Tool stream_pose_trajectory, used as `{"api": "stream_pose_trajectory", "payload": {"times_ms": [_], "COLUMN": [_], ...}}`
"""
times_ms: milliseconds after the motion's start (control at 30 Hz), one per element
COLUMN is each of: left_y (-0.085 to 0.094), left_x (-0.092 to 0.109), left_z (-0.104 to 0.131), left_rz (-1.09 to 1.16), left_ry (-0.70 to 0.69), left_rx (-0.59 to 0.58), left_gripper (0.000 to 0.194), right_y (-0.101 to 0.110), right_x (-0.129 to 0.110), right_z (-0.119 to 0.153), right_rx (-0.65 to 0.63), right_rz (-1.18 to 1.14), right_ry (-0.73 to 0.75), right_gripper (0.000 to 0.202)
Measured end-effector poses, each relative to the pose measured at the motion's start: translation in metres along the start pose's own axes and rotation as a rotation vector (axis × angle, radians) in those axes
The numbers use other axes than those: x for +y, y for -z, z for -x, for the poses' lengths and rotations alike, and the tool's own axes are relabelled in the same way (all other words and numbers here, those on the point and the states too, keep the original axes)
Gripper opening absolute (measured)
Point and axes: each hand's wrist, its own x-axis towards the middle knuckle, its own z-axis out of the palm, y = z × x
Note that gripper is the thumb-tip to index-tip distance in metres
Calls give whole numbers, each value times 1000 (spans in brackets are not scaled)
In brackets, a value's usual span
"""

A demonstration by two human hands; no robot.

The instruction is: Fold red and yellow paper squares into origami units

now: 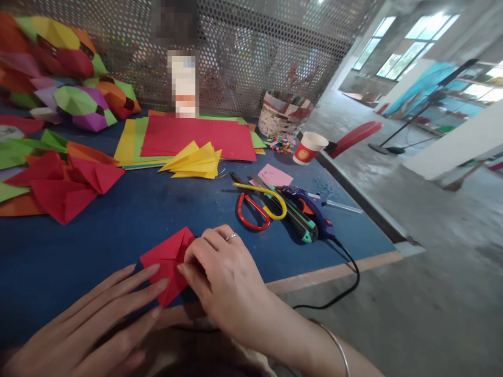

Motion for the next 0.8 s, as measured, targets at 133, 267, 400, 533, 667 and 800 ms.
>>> {"api": "stream_pose_trajectory", "payload": {"times_ms": [133, 267, 400, 533, 667, 800], "left_y": [2, 4, 2, -2, -2, -2], "left_x": [-4, -8, -4, 0, 0, 1], "left_z": [3, 6, 5, 2, -1, -4], "left_rz": [-8, -8, -24, -38, -21, -4], "left_ry": [-15, -97, -31, -2, 25, 41], "left_rx": [-6, -86, -107, -118, -81, -63], "left_gripper": [27, 29, 36, 42, 41, 41], "right_y": [-2, -3, -2, -3, -2, 0], "right_x": [1, 1, 1, 1, 3, 4], "right_z": [0, 1, 2, 3, 2, 1], "right_rx": [0, -6, -9, -5, 11, -7], "right_rz": [23, 35, 38, 35, 7, -11], "right_ry": [14, 15, 6, 14, 9, -6], "right_gripper": [17, 18, 17, 17, 18, 19]}}
